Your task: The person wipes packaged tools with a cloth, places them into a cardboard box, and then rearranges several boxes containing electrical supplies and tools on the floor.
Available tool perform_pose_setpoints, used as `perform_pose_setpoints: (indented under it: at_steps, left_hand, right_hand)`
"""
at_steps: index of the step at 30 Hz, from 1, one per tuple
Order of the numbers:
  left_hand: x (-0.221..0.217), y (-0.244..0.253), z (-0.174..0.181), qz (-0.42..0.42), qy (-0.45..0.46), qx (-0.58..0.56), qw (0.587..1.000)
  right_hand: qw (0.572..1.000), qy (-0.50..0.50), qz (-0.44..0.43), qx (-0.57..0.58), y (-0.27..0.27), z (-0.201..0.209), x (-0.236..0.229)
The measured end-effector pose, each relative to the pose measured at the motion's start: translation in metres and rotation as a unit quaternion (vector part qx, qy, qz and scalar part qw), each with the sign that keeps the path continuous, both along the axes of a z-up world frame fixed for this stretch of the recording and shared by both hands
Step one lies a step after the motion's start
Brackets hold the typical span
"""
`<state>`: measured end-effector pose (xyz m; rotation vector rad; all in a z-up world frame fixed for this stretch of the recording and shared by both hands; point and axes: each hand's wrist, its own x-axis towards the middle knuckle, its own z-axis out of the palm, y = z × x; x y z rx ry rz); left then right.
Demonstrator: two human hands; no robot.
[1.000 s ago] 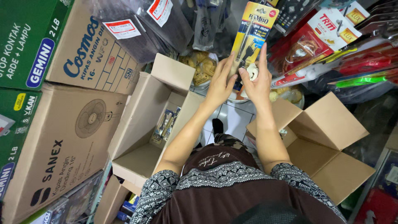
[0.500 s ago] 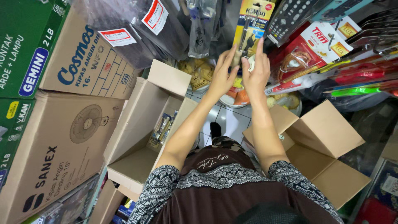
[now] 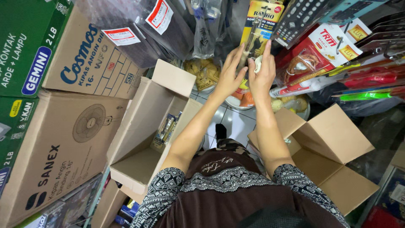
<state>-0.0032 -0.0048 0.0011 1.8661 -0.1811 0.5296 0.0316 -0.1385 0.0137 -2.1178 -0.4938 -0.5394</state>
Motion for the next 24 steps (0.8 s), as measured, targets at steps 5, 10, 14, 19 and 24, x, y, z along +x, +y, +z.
perform_pose_setpoints:
  at_steps: [5,10,14,19,24]
  left_hand:
    - [-0.020,0.001,0.000,0.029,0.013,0.033,0.999]
    - [-0.085,0.002,-0.029,-0.007,0.067,0.002,0.998]
    - [-0.142,-0.017,-0.056,-0.063,0.141,-0.104,0.983]
    - [-0.193,-0.024,-0.064,-0.036,0.218,-0.164,0.961]
    - [-0.236,0.007,-0.089,0.029,0.221,-0.178,0.958]
  right_hand:
    - [0.998,-0.048,-0.015,0.024,-0.003,0.005,-0.018]
    - [0.983,0.138,0.050,0.107,-0.010,-0.023,-0.070]
    - [0.957,0.213,0.142,0.139,-0.010,-0.048,-0.118]
    - [0.896,0.278,0.266,0.220,-0.003,-0.067,-0.152]
    - [0.870,0.291,0.382,0.109,0.008,-0.041,-0.174]
